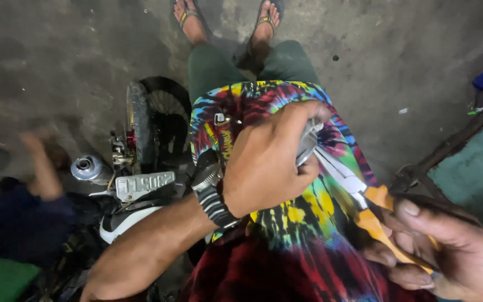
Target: The person uses pliers to manipulate small internal components inside a circular metal part, repeatedly adjusting and repositioning them. The person rotates the part to access different areas and continues the adjustment throughout the clip.
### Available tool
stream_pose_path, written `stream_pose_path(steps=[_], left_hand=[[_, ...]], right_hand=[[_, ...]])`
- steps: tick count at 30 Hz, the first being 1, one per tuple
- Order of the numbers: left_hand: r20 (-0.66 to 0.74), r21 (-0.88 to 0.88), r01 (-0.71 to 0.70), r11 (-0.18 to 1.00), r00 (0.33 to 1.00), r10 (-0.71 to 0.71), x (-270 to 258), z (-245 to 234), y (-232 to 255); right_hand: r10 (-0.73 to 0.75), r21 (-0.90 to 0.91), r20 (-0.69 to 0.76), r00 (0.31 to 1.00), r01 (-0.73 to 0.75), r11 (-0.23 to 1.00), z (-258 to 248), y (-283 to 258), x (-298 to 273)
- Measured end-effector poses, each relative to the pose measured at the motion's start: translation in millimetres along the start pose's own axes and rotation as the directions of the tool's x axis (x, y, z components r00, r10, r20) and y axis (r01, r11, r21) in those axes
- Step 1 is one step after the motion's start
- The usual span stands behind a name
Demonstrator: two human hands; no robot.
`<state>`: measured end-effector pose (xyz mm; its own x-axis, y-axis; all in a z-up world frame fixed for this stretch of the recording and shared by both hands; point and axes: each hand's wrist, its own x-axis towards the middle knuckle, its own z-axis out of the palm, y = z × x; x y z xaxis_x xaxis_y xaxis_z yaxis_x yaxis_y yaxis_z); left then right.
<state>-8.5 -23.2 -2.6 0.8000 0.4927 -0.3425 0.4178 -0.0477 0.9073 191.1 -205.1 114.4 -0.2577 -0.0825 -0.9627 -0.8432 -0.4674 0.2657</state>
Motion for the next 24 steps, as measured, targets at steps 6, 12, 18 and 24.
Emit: stream_pose_path(steps=[6,12,18,24], left_hand=[[-0.059,-0.001,-0.06,0.998,0.996,0.06,-5.9,4.5,-2.4],[-0.072,-0.039,-0.041,0.998,0.997,0.038,-8.3,5.0,-6.3],[-0.103,0.064,-0.12,0.991,0.987,0.126,-9.2,7.2,-8.5],[-0.085,-0.02,-0.081,0.997,0.993,0.079,-10.3,6.6,-10.9]], right_hand=[[0.071,-0.101,-0.08,0.994,-0.079,0.992,-24.3,7.7,14.3],[0.094,-0.146,0.002,0.996,-0.092,0.985,-31.9,4.2,19.8],[0.134,-0.143,-0.086,0.987,-0.146,0.979,-20.3,5.6,18.5],[0.161,-0.122,-0.133,0.978,-0.177,0.976,-10.9,2.0,18.7]])
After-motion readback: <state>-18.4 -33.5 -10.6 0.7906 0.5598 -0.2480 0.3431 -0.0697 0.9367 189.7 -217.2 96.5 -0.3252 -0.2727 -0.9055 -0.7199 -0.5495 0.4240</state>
